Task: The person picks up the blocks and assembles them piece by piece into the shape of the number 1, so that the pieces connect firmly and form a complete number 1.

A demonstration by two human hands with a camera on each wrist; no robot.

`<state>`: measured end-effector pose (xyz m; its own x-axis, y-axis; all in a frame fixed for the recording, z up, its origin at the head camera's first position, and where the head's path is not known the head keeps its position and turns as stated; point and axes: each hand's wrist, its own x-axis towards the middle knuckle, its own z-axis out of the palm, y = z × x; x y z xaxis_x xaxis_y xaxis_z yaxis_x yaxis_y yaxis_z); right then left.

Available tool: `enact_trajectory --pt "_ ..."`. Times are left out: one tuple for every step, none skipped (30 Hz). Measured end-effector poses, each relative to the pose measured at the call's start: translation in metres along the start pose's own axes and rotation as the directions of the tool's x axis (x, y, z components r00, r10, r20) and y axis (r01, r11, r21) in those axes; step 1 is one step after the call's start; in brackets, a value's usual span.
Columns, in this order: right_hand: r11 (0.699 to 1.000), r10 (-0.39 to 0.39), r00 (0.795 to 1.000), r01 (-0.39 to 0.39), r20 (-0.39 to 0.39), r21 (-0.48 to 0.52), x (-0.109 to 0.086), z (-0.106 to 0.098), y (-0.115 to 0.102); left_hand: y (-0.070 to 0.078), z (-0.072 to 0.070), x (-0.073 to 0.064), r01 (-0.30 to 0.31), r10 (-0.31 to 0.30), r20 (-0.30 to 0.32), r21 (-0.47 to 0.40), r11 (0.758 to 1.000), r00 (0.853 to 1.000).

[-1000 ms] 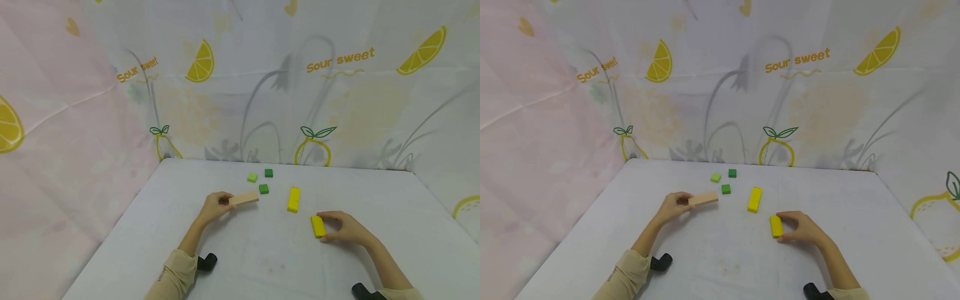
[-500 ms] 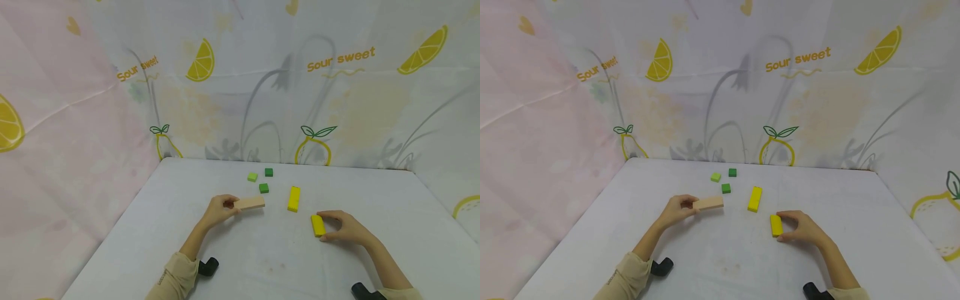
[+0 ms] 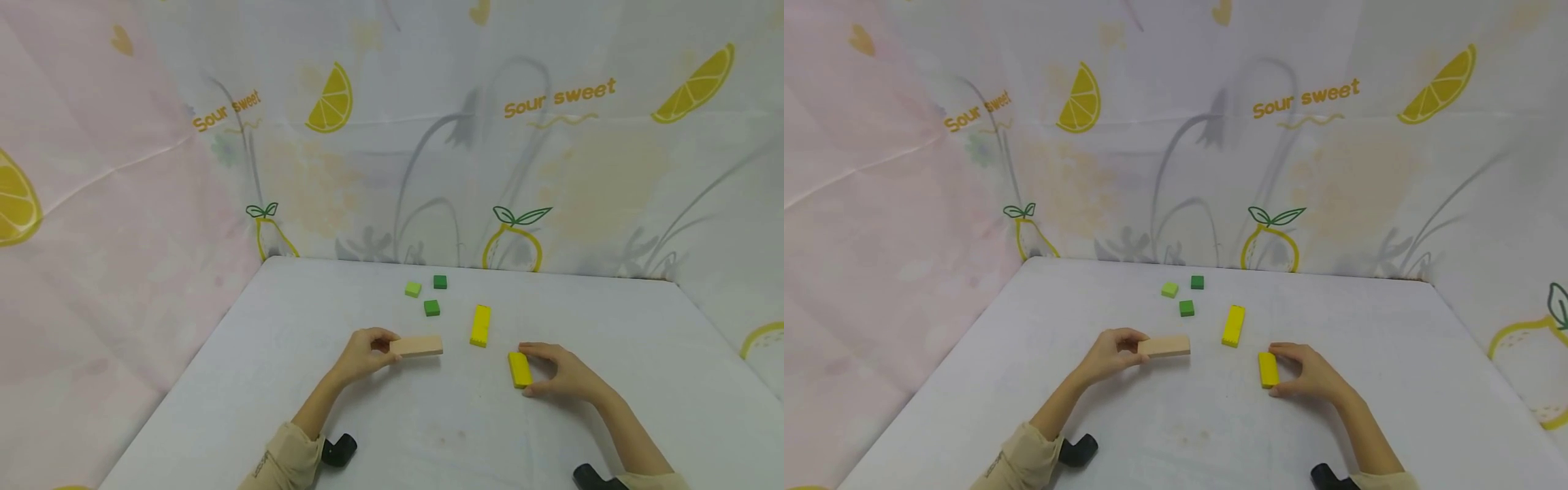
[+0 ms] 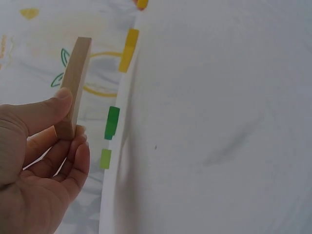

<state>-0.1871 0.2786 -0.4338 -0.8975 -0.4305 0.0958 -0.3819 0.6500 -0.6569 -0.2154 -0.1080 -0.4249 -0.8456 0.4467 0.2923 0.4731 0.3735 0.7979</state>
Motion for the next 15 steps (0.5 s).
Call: enact_trajectory --pt "1.0 -0.003 1.0 0.003 -0.002 -0.002 0.0 0.0 0.0 0.001 0.001 -0.001 -0.002 0.002 0.005 0.0 1.0 1.0" --pt "1.0 -0.002 1.0 0.002 -0.003 -0.002 0.0 0.0 0.0 0.002 0.003 -0.001 -0.004 0.004 0.01 0.0 1.0 1.0" --pt "1.0 -0.003 1.0 0.003 -0.004 -0.004 0.0 0.0 0.0 0.003 0.004 -0.001 -0.007 0.007 0.014 -0.001 1.0 1.0" --pt "1.0 -0.005 1.0 0.005 -0.007 -0.005 0.0 0.0 0.0 0.004 0.005 -0.001 -0.011 0.011 0.019 -0.005 1.0 1.0" --pt "1.0 -0.001 1.0 0.001 -0.01 -0.006 0.0 0.0 0.0 0.006 0.006 -0.002 -0.012 0.012 0.025 -0.01 1.0 1.0" --pt "1.0 -0.008 1.0 0.008 -0.012 -0.013 0.0 0.001 0.0 0.001 0.008 -0.001 -0.017 0.017 0.026 -0.013 1.0 1.0" --pt "1.0 -0.011 1.0 0.011 -0.012 -0.015 0.0 0.001 0.0 0.003 0.009 -0.002 -0.018 0.018 0.031 -0.015 1.0 0.999" --pt "1.0 -0.014 1.0 0.014 -0.013 -0.018 0.0 0.001 0.0 0.005 0.009 -0.003 -0.019 0.019 0.036 -0.019 1.0 0.999" --pt "1.0 -0.014 1.0 0.014 -0.019 -0.022 0.0 0.002 0.0 0.006 0.01 -0.003 -0.02 0.021 0.041 -0.025 0.999 0.999" --pt "1.0 -0.014 1.0 0.013 -0.024 -0.02 0.0 0.002 0.0 0.008 0.011 -0.004 -0.02 0.021 0.045 -0.029 0.999 0.999" --pt "1.0 -0.012 1.0 0.012 -0.028 -0.023 0.0 0.003 -0.001 0.009 0.013 -0.005 -0.018 0.02 0.047 -0.03 0.999 0.999" --pt "1.0 -0.011 0.999 0.011 -0.034 -0.024 0.0 0.003 -0.001 0.011 0.014 -0.005 -0.018 0.019 0.05 -0.028 0.999 0.999" --pt "1.0 -0.01 0.999 0.009 -0.041 -0.026 0.0 0.004 -0.001 0.011 0.015 -0.006 -0.019 0.021 0.051 -0.027 0.999 0.998" --pt "0.999 -0.006 0.999 0.005 -0.052 -0.032 0.0 0.004 -0.002 0.012 0.016 -0.006 -0.021 0.023 0.052 -0.025 0.999 0.998" --pt "0.999 -0.003 0.998 0.001 -0.063 -0.04 0.0 0.005 -0.002 0.012 0.017 -0.006 -0.022 0.024 0.053 -0.025 0.999 0.998"
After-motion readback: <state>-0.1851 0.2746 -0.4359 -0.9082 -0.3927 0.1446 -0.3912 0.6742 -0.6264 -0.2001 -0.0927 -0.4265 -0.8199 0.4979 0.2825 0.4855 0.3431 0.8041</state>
